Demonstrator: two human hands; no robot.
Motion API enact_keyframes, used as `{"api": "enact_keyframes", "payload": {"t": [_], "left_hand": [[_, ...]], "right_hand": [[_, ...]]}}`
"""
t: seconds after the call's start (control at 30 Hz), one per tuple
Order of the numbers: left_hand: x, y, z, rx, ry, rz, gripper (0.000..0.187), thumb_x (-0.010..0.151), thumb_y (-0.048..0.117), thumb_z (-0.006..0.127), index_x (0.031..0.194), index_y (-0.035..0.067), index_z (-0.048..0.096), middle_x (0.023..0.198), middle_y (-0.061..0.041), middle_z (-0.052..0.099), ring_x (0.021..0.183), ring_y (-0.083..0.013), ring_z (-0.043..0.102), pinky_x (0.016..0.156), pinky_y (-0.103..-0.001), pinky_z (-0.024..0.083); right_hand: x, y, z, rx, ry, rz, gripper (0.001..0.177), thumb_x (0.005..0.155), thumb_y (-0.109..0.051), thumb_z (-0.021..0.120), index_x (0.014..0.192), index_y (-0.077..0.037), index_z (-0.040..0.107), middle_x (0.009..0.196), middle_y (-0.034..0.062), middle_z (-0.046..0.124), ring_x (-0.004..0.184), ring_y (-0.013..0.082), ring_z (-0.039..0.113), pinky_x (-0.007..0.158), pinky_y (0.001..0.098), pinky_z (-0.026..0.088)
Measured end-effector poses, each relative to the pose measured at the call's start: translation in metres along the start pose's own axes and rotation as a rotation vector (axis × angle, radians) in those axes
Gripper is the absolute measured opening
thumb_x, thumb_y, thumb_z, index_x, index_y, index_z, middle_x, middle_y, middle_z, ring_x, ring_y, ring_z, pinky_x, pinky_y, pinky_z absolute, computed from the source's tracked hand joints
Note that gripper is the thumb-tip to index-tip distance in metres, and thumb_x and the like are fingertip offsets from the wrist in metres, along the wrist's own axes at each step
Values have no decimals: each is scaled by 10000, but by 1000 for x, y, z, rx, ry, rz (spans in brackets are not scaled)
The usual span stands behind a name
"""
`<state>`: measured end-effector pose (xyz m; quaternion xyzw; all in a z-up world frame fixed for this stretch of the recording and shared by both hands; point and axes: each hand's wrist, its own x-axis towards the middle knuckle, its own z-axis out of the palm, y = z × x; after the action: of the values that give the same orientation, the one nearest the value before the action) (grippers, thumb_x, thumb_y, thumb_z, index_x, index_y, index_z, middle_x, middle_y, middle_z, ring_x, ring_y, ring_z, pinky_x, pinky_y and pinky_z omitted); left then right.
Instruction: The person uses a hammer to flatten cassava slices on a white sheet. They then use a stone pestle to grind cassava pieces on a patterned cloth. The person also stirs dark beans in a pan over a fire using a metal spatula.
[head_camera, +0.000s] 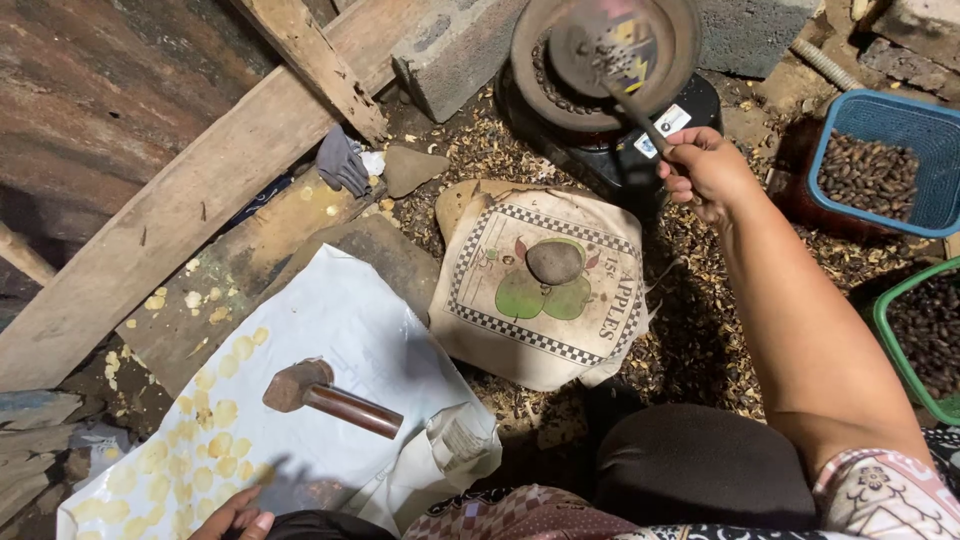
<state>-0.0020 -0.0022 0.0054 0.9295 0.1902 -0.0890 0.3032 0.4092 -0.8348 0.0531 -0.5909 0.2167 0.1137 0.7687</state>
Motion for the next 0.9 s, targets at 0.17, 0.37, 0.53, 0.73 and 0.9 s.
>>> {"api": "enact_keyframes", "payload": {"t": [0.17,0.37,0.53,0.73,0.9], "left_hand": [[-3,10,0,-88,-2,-7,479,736,83,834,1189,-56,765,598,-88,621,584,-173,596,648,-268,508],[-23,121,-16,37,88,45,407,706,92,840,1105,16,804,652,-100,732,694,-182,719,771,-289,583],[-15,224,-37,409,-179,-245,550,776,430,779,1307,293,745,1018,-29,879,1048,-135,813,969,-267,598],[16,426,-28,769,-824,-24,533,973,556,544,1489,444,471,1673,205,273,1411,-141,556,1249,-397,419],[59,560,12,328,-780,287,483,987,249,549,1392,-6,612,1344,-306,661,1315,-522,543,1127,-650,404]], "right_hand": [[-9,0,8,-32,-15,1,195,1013,-69,500,1203,-103,473,799,40,588,452,55,392,323,186,229],[-7,-3,5,-68,-44,-16,197,1016,-76,510,1203,-95,450,812,42,583,465,61,392,346,191,255],[-11,0,6,-58,-30,-37,212,1011,-40,507,1205,-88,437,806,64,578,473,73,395,381,196,294],[-21,-4,5,-106,-19,-2,192,1041,-78,482,1225,-97,432,822,47,581,483,81,423,368,200,268],[-46,-10,21,-185,85,-66,276,1028,-93,541,1283,-56,442,757,106,515,506,59,442,344,165,357]]}}
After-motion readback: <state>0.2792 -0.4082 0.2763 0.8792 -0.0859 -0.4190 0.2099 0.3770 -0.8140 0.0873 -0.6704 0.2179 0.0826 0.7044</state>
